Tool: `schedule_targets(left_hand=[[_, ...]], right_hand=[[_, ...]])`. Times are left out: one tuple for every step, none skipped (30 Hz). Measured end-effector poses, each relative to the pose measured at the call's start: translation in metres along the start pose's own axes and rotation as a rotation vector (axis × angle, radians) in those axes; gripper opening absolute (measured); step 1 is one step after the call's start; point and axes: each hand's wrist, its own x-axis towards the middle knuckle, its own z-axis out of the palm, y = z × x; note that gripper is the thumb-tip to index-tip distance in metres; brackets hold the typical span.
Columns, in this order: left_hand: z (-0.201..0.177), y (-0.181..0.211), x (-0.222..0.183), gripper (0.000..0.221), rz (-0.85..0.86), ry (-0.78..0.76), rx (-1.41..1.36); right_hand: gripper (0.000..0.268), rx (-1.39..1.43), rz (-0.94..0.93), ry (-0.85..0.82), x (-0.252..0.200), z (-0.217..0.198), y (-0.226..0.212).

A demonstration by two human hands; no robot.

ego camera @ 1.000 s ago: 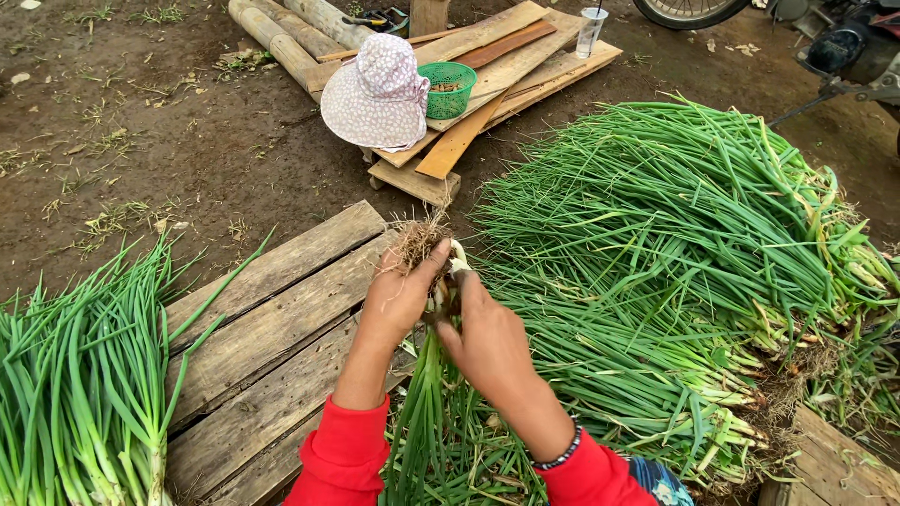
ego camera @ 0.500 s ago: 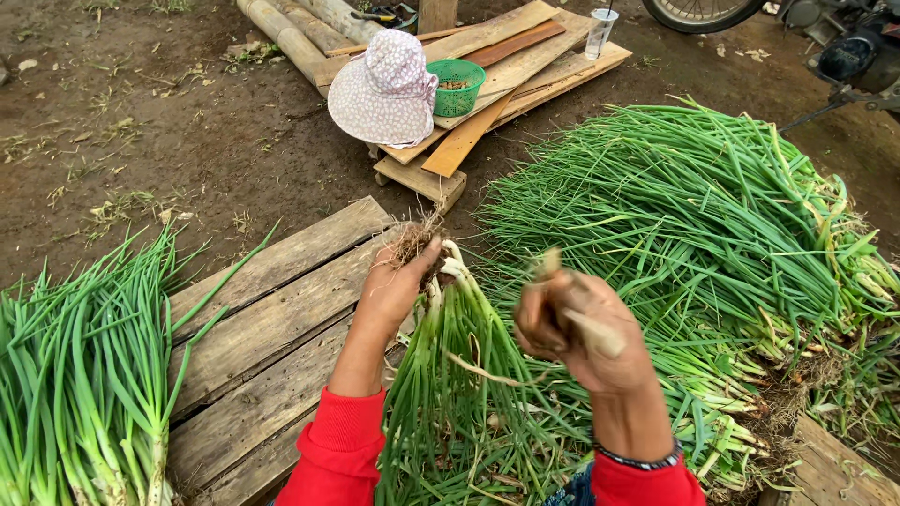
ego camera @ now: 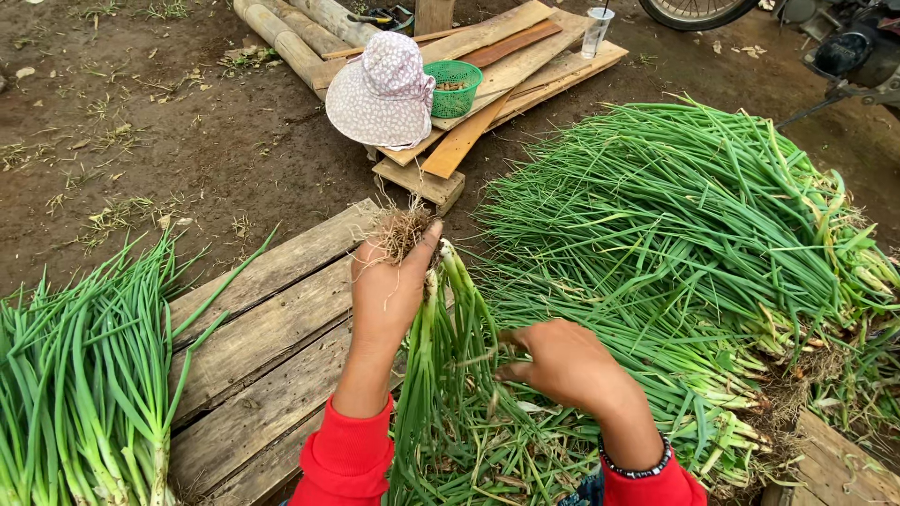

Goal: The person cleans green onions by hand, peeling away the outer skins and removing dirt from the bulbs and roots before setting them on a wooden surface.

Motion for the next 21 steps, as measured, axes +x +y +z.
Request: schedule_targets(left_hand=[[0.000,0.006,-0.009,0.045,-0.001,0.000,0.000],[-0.001,0.011,-0.017,0.046,-0.012,-0.047,-0.055],[-0.001,0.018,-0.026,0.047,-0.022,-0.093,-0.110],[0.004,0.021,-0.028,0.047,-0.018,-0.092,-0.110],[0.010,0.025,-0.030,0.057,0.018,-0.174,-0.193],[0.016,0.029,-0.032,0.069,0.053,-0.262,-0.271],[0.013,0.038,-0.036,0.069,0.057,-0.267,-0.265],[0.010,0.046,-0.040,0.071,0.148,-0.360,-0.297],[0.007,0.054,-0.045,0.074,0.240,-0.452,-0.329],[0.002,0.060,-0.041,0.074,0.239,-0.454,-0.329],[-0.005,0.066,-0.037,0.078,0.183,-0.412,-0.217],[-0.012,0.071,-0.033,0.083,0.126,-0.367,-0.104],[-0.014,0.059,-0.026,0.083,0.125,-0.365,-0.103],[-0.016,0.047,-0.019,0.107,0.198,-0.396,0.155],[-0.018,0.034,-0.012,0.132,0.268,-0.424,0.413],[-0.011,0.025,-0.009,0.132,0.268,-0.422,0.411],[-0.005,0.017,-0.005,0.115,0.282,-0.482,0.169],[0.000,0.008,-0.002,0.099,0.291,-0.535,-0.074],[0.001,-0.016,0.004,0.099,0.289,-0.530,-0.075],[0.002,-0.039,0.011,0.077,0.230,-0.490,-0.119],[0.003,-0.062,0.019,0.056,0.172,-0.449,-0.164]], right_hand=[[0.032,0.000,0.001,-0.001,-0.001,-0.002,-0.013],[0.067,0.206,-0.042,0.175,-0.002,-0.005,-0.025],[0.109,0.413,-0.084,0.351,-0.003,-0.008,-0.037],[0.109,0.413,-0.086,0.354,0.008,0.002,-0.040],[0.098,0.489,-0.158,0.502,0.020,0.011,-0.042],[0.088,0.570,-0.226,0.654,0.031,0.022,-0.044],[0.088,0.576,-0.224,0.659,0.060,0.039,-0.020],[0.069,0.765,-0.322,0.660,0.088,0.058,0.004],[0.053,0.953,-0.422,0.656,0.116,0.077,0.028],[0.053,0.954,-0.420,0.656,0.106,0.060,0.030],[0.041,1.011,-0.494,0.595,0.096,0.042,0.032],[0.030,1.068,-0.572,0.529,0.087,0.025,0.031],[0.030,1.069,-0.573,0.527,0.081,0.021,0.028],[0.031,1.065,-0.494,0.455,0.075,0.017,0.025],[0.034,1.059,-0.415,0.384,0.069,0.013,0.021],[0.034,1.057,-0.416,0.383,0.069,0.010,0.017],[0.029,1.102,-0.484,0.310,0.069,0.007,0.013],[0.025,1.145,-0.551,0.231,0.069,0.004,0.008],[0.025,1.143,-0.553,0.226,0.069,0.008,0.007],[0.036,1.113,-0.542,0.288,0.069,0.011,0.007],[0.049,1.083,-0.531,0.349,0.069,0.014,0.006]])
